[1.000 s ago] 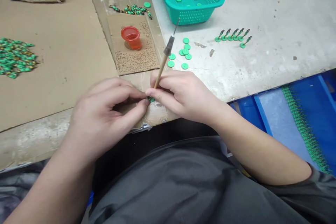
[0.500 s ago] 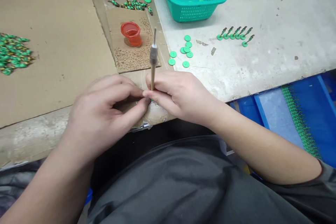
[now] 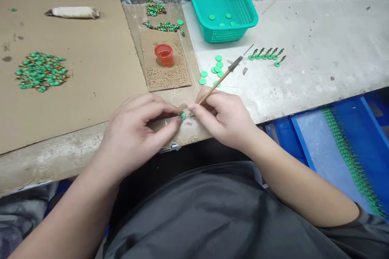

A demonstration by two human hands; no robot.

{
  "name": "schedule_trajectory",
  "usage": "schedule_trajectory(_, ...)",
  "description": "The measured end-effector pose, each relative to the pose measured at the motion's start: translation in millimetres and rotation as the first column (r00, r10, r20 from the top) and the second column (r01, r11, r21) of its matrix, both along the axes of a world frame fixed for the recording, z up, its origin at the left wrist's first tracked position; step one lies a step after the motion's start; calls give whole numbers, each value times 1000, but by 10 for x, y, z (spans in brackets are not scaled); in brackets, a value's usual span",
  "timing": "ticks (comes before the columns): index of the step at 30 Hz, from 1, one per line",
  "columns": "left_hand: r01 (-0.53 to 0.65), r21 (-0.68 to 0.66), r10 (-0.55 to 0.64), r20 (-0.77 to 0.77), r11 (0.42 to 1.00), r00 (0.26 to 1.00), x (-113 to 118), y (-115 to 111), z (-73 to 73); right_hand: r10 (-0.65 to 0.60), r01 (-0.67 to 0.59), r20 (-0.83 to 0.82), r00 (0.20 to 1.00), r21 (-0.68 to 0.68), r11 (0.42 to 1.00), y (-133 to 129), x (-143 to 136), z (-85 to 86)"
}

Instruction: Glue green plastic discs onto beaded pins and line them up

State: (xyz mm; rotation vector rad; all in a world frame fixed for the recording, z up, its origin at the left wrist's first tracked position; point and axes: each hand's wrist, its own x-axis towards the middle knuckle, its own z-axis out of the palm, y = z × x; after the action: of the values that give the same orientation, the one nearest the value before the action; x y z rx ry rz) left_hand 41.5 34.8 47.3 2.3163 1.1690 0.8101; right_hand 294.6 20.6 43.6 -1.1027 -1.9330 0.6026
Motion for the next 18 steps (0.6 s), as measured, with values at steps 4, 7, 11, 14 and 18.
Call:
schedule_trajectory(4,19,27,-20,27,999,999,0,6,5,115,-115,57,992,-8,993,5,-40,6)
schedule_trajectory(7,14,15,-15,38,1000,999,-6,4,8,147,-148,68,987,18,989,25,-54,-13)
schedule_trajectory(11,15,27,-16,35,1000,999,-16,3,9,168,-171,80,983,36,985,42,-41,-28)
schedule_trajectory(14,18,31,-19,36,999,999,-15,5,10,170,-174,91,981,35,984,48,-38,-27)
schedule_trajectory(18,8,8,-9,41,1000,999,-6,-5,17,174,-176,109,979,10,984,53,-51,-21)
